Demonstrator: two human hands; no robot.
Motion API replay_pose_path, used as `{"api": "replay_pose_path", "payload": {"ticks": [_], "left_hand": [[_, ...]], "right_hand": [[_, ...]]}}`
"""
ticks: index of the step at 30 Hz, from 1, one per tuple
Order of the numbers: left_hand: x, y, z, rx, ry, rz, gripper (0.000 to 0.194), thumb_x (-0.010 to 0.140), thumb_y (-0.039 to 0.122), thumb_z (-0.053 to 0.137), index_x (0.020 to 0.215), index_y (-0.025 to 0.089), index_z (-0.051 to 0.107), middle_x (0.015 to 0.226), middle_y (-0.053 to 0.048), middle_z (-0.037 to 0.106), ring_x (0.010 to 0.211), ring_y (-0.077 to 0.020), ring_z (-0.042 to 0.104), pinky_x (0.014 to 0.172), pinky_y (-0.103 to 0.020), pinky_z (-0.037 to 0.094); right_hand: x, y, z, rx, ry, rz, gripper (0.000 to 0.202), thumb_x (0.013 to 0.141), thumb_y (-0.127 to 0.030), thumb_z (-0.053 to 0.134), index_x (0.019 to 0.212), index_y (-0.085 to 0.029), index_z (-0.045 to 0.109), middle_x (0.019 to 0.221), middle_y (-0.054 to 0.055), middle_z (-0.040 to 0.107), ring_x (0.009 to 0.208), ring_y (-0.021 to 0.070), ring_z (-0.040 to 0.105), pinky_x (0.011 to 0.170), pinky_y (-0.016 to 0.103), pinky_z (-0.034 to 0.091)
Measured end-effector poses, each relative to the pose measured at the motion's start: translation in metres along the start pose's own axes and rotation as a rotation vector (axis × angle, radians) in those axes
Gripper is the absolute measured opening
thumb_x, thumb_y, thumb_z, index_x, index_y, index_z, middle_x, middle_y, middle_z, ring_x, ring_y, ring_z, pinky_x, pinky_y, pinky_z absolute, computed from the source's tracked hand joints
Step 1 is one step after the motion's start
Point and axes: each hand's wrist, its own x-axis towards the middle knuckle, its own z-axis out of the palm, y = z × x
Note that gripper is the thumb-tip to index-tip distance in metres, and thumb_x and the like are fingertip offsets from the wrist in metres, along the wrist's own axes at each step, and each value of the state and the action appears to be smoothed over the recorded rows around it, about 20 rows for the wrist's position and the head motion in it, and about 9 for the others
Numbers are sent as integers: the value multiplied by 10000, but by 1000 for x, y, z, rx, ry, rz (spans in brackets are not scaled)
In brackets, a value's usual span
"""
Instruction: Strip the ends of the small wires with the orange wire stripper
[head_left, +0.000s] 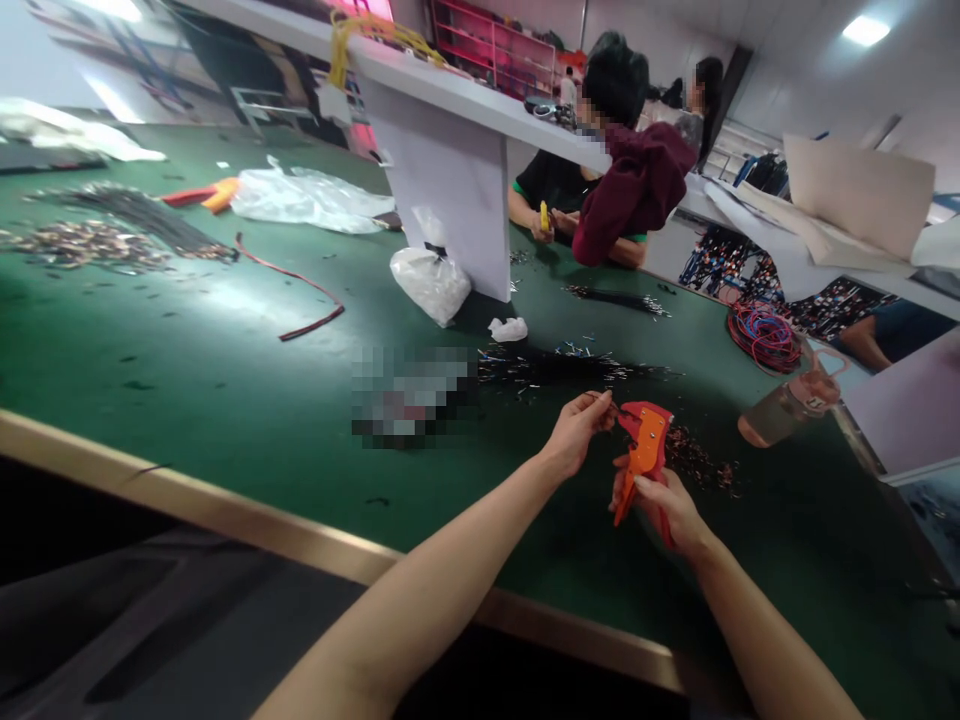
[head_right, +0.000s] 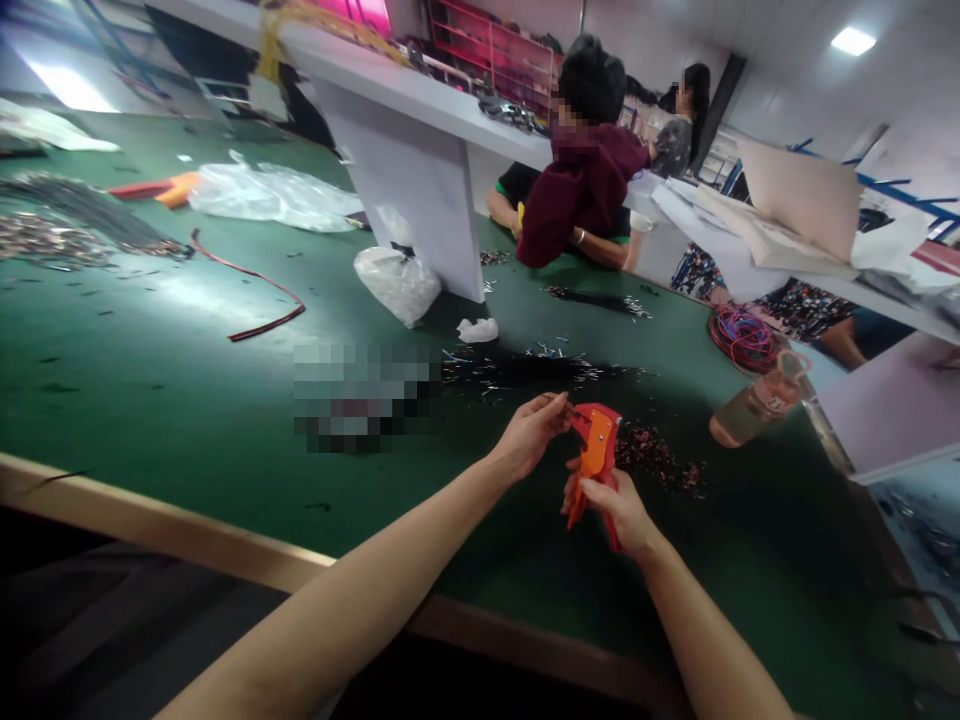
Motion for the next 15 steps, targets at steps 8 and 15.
{"api": "replay_pose_path", "payload": {"ticks": [8, 15], "left_hand": [[-3, 0, 2, -46, -9, -66, 365, 565, 398, 861, 640, 141, 612, 623, -7, 635, 521, -79, 558, 563, -224, 442], [-6, -7, 3, -69, -24, -110, 386, 533, 386, 881, 642, 143, 601, 584, 11, 614, 499, -73, 539, 540, -216, 425]], "right_hand": [[-1, 7, -2, -9, -18, -12, 381, 747, -394, 731, 1042, -161, 669, 792, 47, 683, 671, 196, 655, 649, 334, 517], [-1, 14, -5, -27, 9, -56, 368, 761, -408, 716, 1028, -162, 660, 761, 40, 675, 673, 197, 646, 648, 332, 504]]}}
